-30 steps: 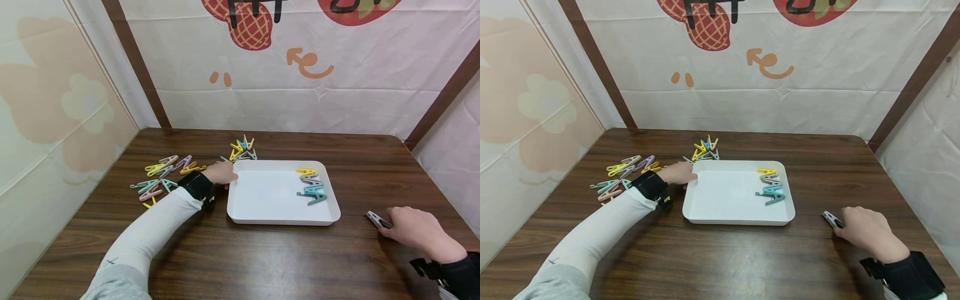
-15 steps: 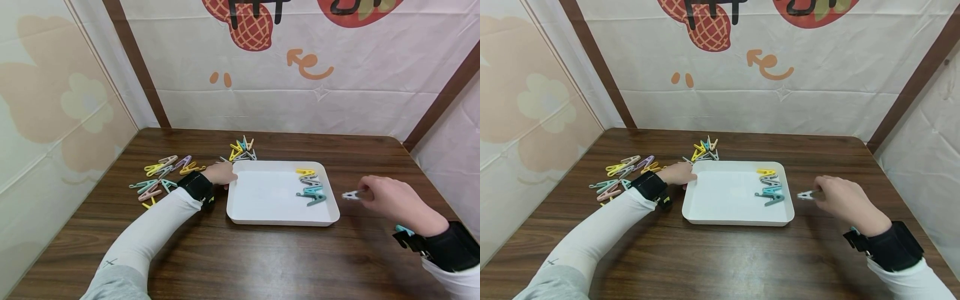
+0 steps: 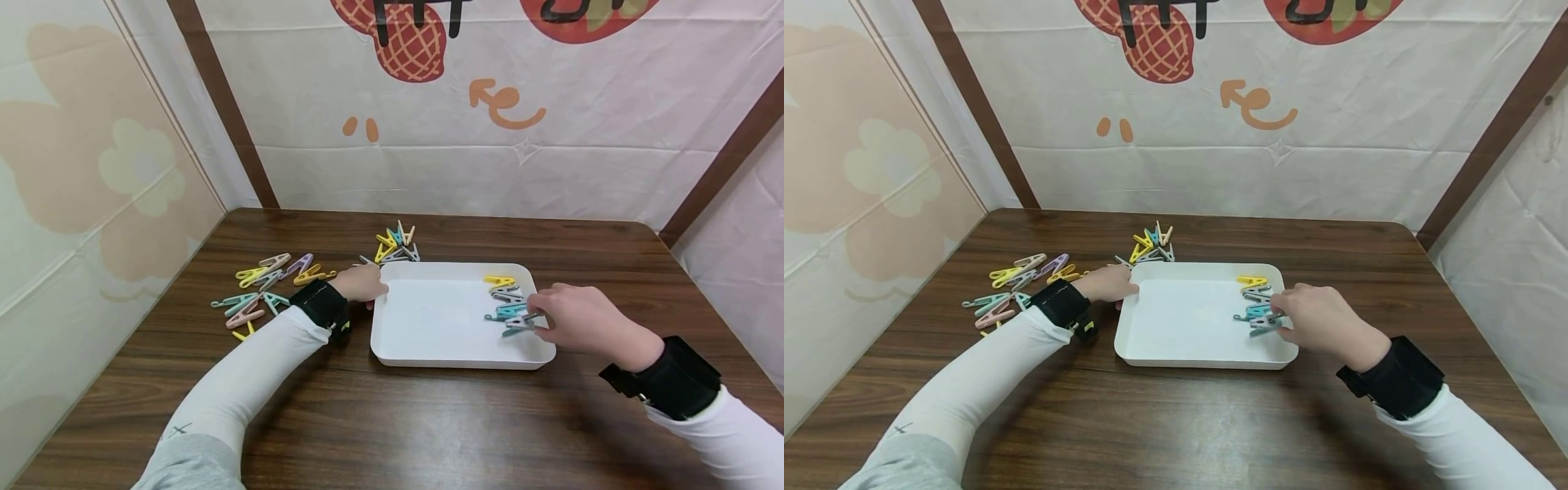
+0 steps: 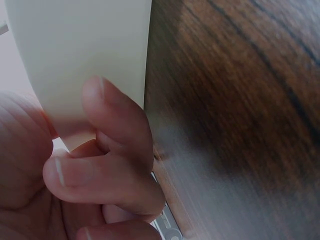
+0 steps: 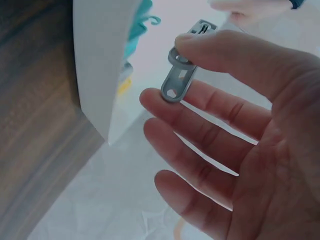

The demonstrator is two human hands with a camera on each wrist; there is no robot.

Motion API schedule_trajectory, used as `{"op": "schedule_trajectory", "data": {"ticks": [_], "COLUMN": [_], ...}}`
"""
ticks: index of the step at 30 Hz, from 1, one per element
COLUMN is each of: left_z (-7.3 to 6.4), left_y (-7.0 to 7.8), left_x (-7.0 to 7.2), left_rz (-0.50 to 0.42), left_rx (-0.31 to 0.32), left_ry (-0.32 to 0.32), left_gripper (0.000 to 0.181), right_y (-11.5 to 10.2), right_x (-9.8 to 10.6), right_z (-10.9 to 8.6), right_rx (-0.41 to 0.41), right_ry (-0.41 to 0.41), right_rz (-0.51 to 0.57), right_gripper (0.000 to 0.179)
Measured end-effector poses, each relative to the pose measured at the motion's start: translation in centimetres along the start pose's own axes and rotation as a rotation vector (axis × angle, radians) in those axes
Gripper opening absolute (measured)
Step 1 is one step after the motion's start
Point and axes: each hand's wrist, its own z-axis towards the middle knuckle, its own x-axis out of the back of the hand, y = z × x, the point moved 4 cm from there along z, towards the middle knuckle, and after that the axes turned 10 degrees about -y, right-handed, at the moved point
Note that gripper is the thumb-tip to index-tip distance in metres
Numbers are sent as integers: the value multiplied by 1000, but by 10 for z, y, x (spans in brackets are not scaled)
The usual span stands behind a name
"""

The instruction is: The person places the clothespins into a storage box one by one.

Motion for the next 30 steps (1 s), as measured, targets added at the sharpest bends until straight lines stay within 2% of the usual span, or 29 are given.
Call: {"op": "schedule_trajectory", "data": {"ticks": [7,16,30], "left_z": [-1,-1,1], "left_y": [0,-1,-1], "left_x": [2,-1,-2], "left_rz": [13,8,6], "left_rx": [0,14,7], "left_ry": [4,-1,11], "left_gripper": [30,31,29], "right_y": [-3,-1,1], "right_x": [-13,-24,-36], "right_z": [2,9,13], "right_rx": [33,79,95], "right_ry": [-53,-88,-57], "right_rz": [22,-55,-139], "right_gripper": [22,18,21]}}
